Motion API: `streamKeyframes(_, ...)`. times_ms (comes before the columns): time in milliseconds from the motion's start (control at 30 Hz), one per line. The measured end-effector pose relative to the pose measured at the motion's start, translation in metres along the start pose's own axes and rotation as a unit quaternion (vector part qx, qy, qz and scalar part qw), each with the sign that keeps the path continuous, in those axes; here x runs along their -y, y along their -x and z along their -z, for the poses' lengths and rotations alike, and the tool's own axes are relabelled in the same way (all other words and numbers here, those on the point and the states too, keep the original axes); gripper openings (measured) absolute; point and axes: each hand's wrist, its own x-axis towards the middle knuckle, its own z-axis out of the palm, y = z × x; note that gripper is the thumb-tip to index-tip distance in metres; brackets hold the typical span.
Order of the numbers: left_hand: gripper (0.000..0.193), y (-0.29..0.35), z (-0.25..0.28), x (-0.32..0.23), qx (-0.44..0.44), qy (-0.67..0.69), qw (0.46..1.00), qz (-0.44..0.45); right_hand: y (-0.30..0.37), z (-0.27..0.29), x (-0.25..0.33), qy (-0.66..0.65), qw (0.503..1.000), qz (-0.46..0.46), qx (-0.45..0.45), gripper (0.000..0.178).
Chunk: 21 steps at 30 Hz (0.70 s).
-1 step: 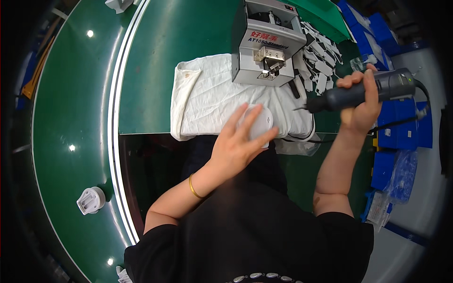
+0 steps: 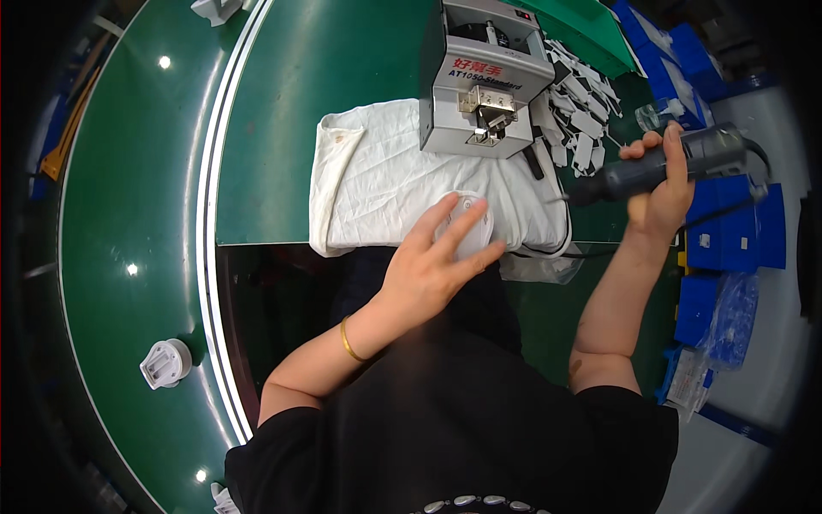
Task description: Assembling plastic device housings by inserting internal components and securing them with an electric screwdriver at a factory workstation.
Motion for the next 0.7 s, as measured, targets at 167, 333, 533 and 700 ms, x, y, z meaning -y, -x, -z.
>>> streamKeyframes(167,0.045,-0.011,0.027,0.003,0.129,-0.095,0.986,-0.047,-0.062,0.114,-0.039,0.25,0.953,-0.089,-0.144,0.031)
streamKeyframes(333,0.041,-0.015,0.043,0.014,0.121,-0.121,0.983,-0.072,-0.097,0.199,-0.101,0.255,0.946,-0.15,-0.129,0.029)
streamKeyframes(533,0.056,-0.009,0.078,0.062,-0.07,-0.075,0.99,0.092,-0.094,0.208,-0.119,0.383,0.912,-0.1,-0.11,0.03)
streamKeyframes(700,0.037,-0.015,0.151,0.186,-0.344,-0.11,0.862,0.356,-0.095,0.232,-0.134,0.346,0.93,-0.068,-0.102,0.032)
